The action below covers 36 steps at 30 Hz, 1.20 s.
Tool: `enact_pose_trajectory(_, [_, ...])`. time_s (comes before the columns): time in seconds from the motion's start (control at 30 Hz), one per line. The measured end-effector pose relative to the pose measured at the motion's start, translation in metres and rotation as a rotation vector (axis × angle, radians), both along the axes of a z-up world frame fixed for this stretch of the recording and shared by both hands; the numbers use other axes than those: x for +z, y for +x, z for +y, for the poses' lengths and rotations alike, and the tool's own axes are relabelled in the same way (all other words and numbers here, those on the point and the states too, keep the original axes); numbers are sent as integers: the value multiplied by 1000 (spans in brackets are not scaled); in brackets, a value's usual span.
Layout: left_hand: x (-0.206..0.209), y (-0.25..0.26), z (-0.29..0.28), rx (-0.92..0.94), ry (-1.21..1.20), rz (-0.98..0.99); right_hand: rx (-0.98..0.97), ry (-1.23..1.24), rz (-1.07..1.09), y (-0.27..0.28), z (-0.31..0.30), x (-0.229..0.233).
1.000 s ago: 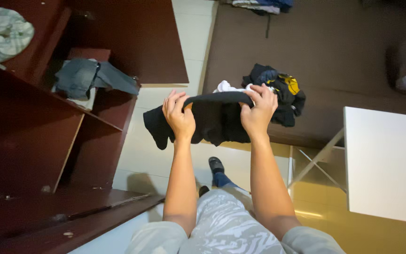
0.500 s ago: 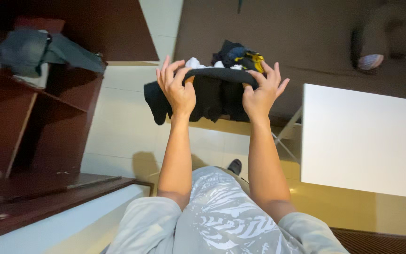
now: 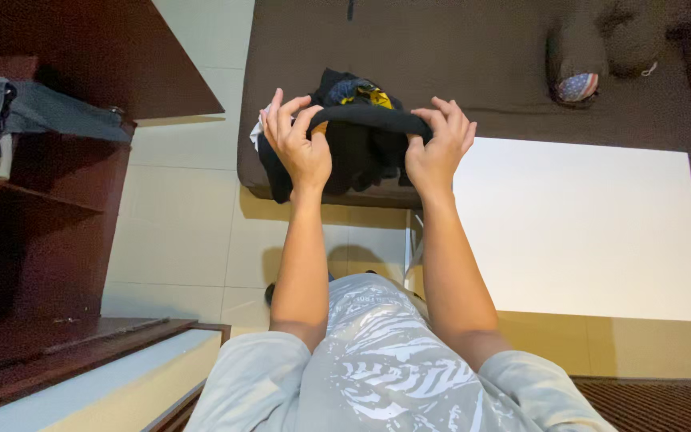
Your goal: The person takes several items of clothing out of a wooden closet and then folds a pair of grey pants on a white table.
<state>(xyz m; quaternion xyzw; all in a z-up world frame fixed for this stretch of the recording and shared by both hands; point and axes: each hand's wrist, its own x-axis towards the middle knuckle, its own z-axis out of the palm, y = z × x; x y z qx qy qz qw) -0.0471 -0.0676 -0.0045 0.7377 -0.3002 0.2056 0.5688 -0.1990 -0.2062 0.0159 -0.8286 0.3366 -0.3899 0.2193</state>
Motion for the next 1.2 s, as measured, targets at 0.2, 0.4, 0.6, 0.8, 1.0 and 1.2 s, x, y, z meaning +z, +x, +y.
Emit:
enact_pose_trajectory(0.2, [-11, -4, -20, -9, 44, -9, -52, -11, -13, -12, -17, -8])
enact_pose_trajectory(0.4, [-20, -2, -31, -21, 61, 20, -92, 41, -31, -6, -29, -24])
enact_pose_trajectory(0.6, [-27, 14, -42, -31, 156, -1, -156, 60, -18, 7, -38, -36])
enact_pose_trajectory(0.8, [-38, 29, -51, -16, 202, 41, -150, 81, 4, 25, -49, -44])
enact_pose_trajectory(1.0, [-56, 45, -53, -34, 249, 93, -142, 135, 67, 40, -52, -60])
enact_pose_trajectory(1.2, [-63, 55, -59, -7, 406, 323, -160, 146, 106, 54, -60, -84])
